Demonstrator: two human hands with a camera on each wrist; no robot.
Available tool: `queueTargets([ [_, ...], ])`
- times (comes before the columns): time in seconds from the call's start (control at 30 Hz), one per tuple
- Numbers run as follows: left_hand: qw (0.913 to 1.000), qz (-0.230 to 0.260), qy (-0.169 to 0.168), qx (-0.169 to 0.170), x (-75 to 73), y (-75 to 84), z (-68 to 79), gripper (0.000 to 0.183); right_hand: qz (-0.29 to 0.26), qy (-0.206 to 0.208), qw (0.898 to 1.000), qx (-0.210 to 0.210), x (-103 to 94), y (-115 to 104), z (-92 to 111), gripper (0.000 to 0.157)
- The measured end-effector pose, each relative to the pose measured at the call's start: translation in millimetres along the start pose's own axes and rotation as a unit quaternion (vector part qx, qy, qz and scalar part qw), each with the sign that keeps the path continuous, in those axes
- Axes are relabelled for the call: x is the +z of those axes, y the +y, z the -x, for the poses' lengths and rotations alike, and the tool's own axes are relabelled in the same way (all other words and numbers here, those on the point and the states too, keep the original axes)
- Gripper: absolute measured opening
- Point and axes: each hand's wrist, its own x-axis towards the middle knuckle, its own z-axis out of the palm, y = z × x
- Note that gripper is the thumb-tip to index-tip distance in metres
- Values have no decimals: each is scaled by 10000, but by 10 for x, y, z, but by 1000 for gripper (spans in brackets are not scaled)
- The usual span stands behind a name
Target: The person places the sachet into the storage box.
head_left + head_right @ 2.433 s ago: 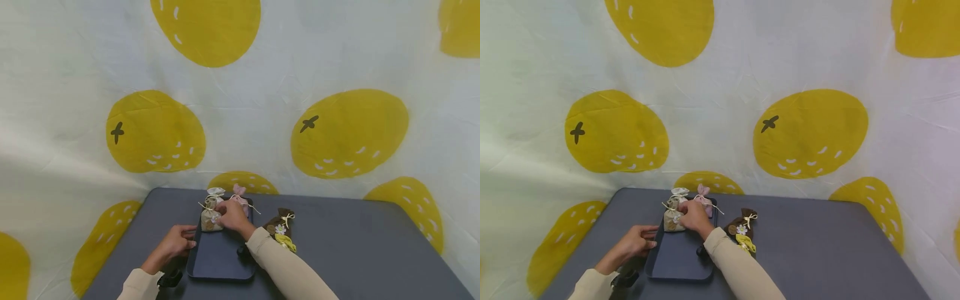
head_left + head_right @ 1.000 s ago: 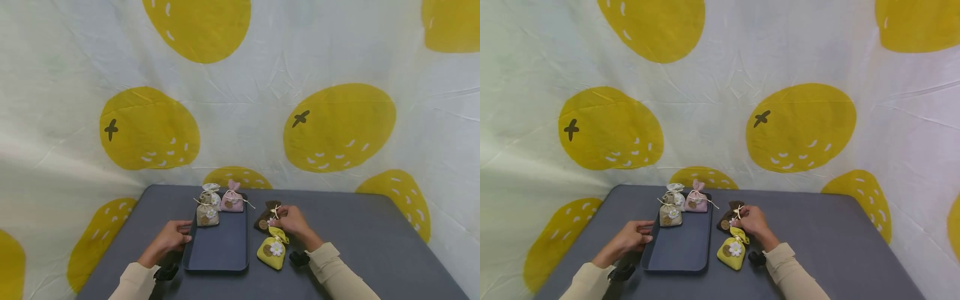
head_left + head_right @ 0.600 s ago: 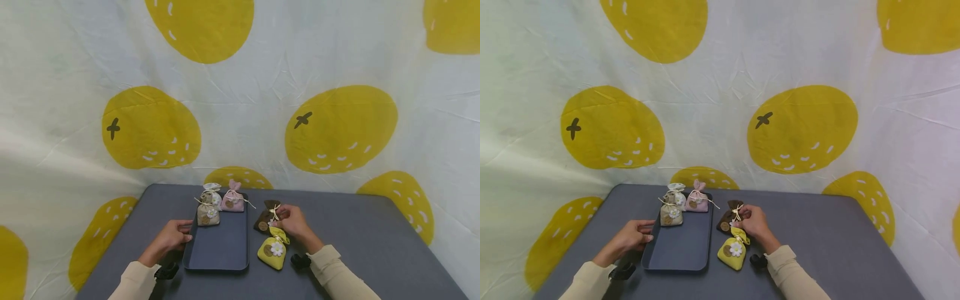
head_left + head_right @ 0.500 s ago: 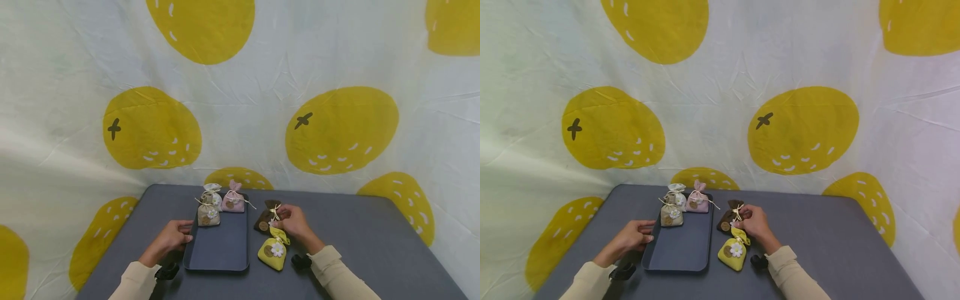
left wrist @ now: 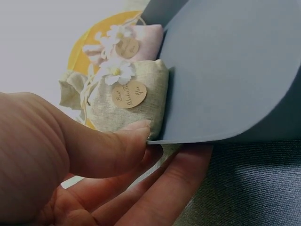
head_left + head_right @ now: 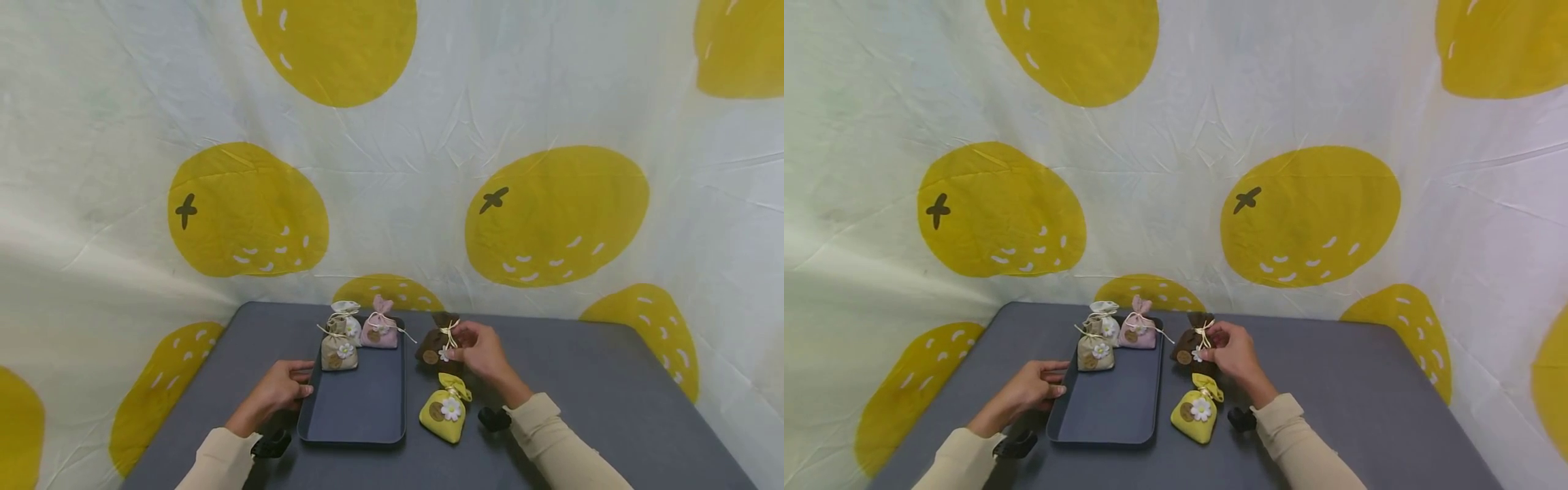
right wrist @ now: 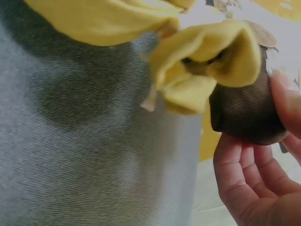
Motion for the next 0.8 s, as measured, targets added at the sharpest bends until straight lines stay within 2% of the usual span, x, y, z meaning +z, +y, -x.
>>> queueTargets([
  [0.27,10000,69,32,-18,0,8,11,63,145,122,9996,-213,33,-143,-34,33],
  [0.57,9998,146,145,-62,24,-14,17,62,-141,175,9977,-642,160,-313,-44,34],
  [0.8,9999,135,63,-28,25,4,26,62,-236,119,9947,-991,248,-395,-57,34],
])
